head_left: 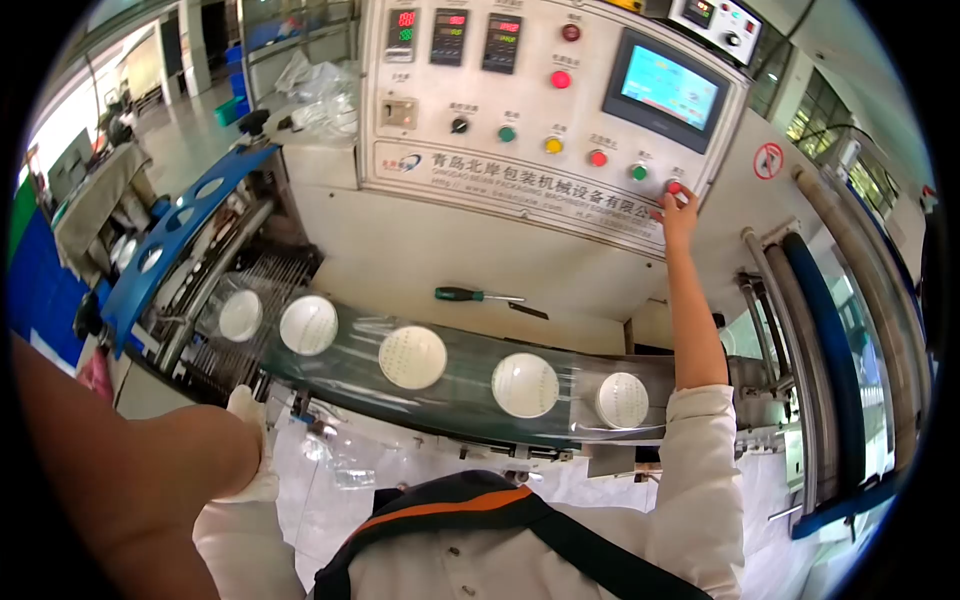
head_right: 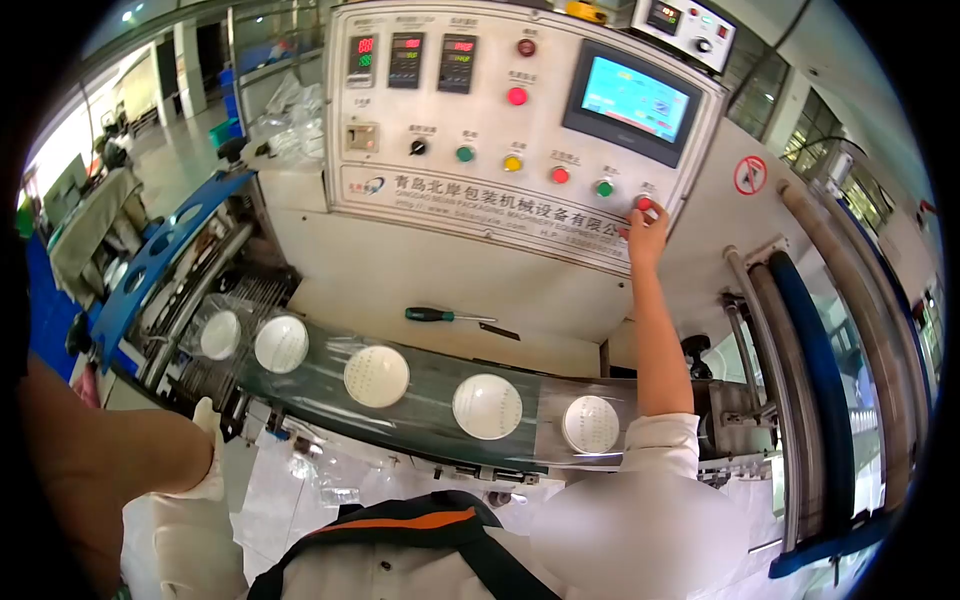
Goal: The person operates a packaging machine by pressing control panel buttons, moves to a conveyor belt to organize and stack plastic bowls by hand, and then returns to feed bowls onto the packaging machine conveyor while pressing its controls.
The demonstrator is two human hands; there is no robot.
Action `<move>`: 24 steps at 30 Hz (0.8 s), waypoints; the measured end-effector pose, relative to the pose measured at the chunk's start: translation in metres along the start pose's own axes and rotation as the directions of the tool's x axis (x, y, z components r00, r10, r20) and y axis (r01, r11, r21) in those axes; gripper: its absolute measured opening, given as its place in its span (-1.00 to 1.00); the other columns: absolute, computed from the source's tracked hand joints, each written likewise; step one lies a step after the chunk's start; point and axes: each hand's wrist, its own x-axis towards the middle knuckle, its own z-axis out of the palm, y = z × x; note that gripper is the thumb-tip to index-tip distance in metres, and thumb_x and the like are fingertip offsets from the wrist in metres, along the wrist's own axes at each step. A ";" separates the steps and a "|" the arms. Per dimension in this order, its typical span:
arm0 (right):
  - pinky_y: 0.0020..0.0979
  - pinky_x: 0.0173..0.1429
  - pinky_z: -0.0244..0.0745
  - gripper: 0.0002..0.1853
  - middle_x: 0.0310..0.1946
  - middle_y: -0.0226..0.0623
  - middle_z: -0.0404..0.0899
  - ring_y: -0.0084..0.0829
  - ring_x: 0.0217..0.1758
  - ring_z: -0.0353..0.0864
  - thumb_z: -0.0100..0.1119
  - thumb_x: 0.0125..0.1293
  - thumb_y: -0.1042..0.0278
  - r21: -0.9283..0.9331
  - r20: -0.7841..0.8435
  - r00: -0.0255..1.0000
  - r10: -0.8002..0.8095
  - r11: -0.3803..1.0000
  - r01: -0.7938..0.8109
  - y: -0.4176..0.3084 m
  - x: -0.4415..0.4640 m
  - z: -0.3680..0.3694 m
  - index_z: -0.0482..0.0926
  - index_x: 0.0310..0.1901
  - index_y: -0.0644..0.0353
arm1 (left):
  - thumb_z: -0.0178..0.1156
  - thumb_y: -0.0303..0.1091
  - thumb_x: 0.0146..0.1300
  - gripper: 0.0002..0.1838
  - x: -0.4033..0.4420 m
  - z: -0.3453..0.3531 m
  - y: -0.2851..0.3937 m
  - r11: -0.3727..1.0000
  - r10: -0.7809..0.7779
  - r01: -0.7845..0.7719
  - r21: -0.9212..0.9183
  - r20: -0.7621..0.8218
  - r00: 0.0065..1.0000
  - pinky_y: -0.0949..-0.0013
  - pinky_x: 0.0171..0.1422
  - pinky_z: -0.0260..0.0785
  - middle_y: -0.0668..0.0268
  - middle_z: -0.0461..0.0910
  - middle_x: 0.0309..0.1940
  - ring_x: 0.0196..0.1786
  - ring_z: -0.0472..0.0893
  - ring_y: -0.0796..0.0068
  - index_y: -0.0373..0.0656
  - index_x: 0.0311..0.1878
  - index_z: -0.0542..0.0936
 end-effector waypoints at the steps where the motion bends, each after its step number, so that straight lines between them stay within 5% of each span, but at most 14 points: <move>1: -0.44 -0.42 0.62 -0.56 -0.25 -0.12 0.45 -0.41 -0.30 0.56 0.04 0.12 0.49 0.009 -0.017 0.999 -0.028 1.000 0.029 -0.003 -0.003 0.001 0.22 0.06 0.28 | 0.15 -0.52 0.03 -0.70 -0.001 -0.001 0.002 1.000 -0.002 0.002 0.002 -0.008 1.000 0.26 -0.06 0.34 0.17 0.53 -0.23 -0.17 0.52 0.28 -0.22 -0.11 0.44; 9: -0.41 -0.33 0.60 -0.49 -0.16 -0.06 0.46 -0.38 -0.16 0.54 0.00 0.25 0.37 -0.009 0.159 0.972 -0.176 0.984 0.180 0.014 0.000 0.018 0.11 0.20 0.20 | 0.12 -0.53 0.05 -0.72 -0.029 -0.027 0.033 0.983 -0.027 0.064 0.171 -0.211 0.977 0.25 -0.08 0.34 0.17 0.54 -0.25 -0.19 0.52 0.28 -0.23 -0.12 0.43; 13: -0.41 -0.26 0.59 -0.55 -0.15 -0.06 0.46 -0.38 -0.11 0.53 -0.02 0.26 0.39 0.031 0.243 0.960 -0.137 0.991 0.134 0.022 0.008 0.033 0.14 0.15 0.20 | 0.11 -0.54 0.06 -0.73 -0.072 -0.039 0.045 0.910 -0.216 0.329 0.252 -0.389 0.895 0.24 -0.09 0.34 0.17 0.54 -0.26 -0.20 0.51 0.28 -0.23 -0.12 0.43; 15: -0.41 -0.23 0.59 -0.60 -0.18 -0.08 0.46 -0.38 -0.10 0.52 -0.02 0.25 0.42 0.068 0.189 0.972 -0.139 0.989 0.129 0.024 0.008 0.039 0.17 0.09 0.22 | 0.10 -0.55 0.06 -0.74 -0.105 -0.034 0.041 0.740 -0.538 0.638 0.212 -0.383 0.751 0.24 -0.10 0.34 0.17 0.54 -0.27 -0.20 0.51 0.28 -0.23 -0.13 0.42; 18: -0.42 -0.21 0.58 -0.63 -0.20 -0.09 0.46 -0.38 -0.12 0.53 -0.02 0.24 0.45 0.050 0.129 0.980 -0.152 0.988 0.147 0.025 0.007 0.045 0.17 0.06 0.27 | 0.17 -0.42 0.10 -0.77 -0.172 -0.010 0.036 0.206 -0.961 0.933 0.295 -0.118 0.250 0.37 -0.02 0.35 0.22 0.56 -0.27 -0.17 0.54 0.40 -0.26 -0.16 0.50; 20: -0.42 -0.20 0.59 -0.63 -0.20 -0.09 0.46 -0.38 -0.12 0.53 -0.03 0.25 0.45 0.036 0.123 0.979 -0.161 0.987 0.157 0.029 0.010 0.046 0.16 0.06 0.29 | 0.19 -0.39 0.09 -0.76 -0.217 0.005 0.045 0.062 -0.998 0.942 0.328 0.001 0.065 0.43 -0.06 0.36 0.28 0.58 -0.31 -0.23 0.55 0.47 -0.21 -0.15 0.52; 21: -0.42 -0.20 0.59 -0.63 -0.19 -0.09 0.45 -0.38 -0.12 0.53 -0.03 0.25 0.45 0.021 0.115 0.978 -0.173 0.985 0.172 0.029 0.010 0.046 0.15 0.06 0.31 | 0.19 -0.39 0.09 -0.76 -0.225 0.008 0.047 0.060 -0.998 0.942 0.330 0.002 0.063 0.43 -0.06 0.36 0.28 0.58 -0.31 -0.23 0.55 0.47 -0.21 -0.15 0.52; 23: -0.40 -0.18 0.59 -0.61 -0.18 -0.06 0.44 -0.35 -0.11 0.53 -0.03 0.25 0.44 0.019 0.114 0.978 -0.176 0.984 0.175 0.024 0.003 0.045 0.15 0.06 0.31 | 0.18 -0.40 0.10 -0.77 -0.232 0.010 0.049 -0.169 -0.979 0.983 0.076 0.099 -0.176 0.43 -0.10 0.38 0.28 0.59 -0.33 -0.27 0.56 0.48 -0.21 -0.15 0.52; 24: -0.38 -0.16 0.59 -0.60 -0.18 -0.05 0.44 -0.33 -0.11 0.53 -0.02 0.24 0.44 0.135 0.106 0.983 -0.149 0.982 0.134 0.017 -0.005 0.044 0.14 0.07 0.32 | 0.16 -0.41 0.11 -0.78 -0.228 0.006 0.047 -0.137 -0.985 0.977 0.161 0.081 -0.152 0.43 -0.13 0.39 0.27 0.58 -0.34 -0.28 0.57 0.47 -0.22 -0.15 0.52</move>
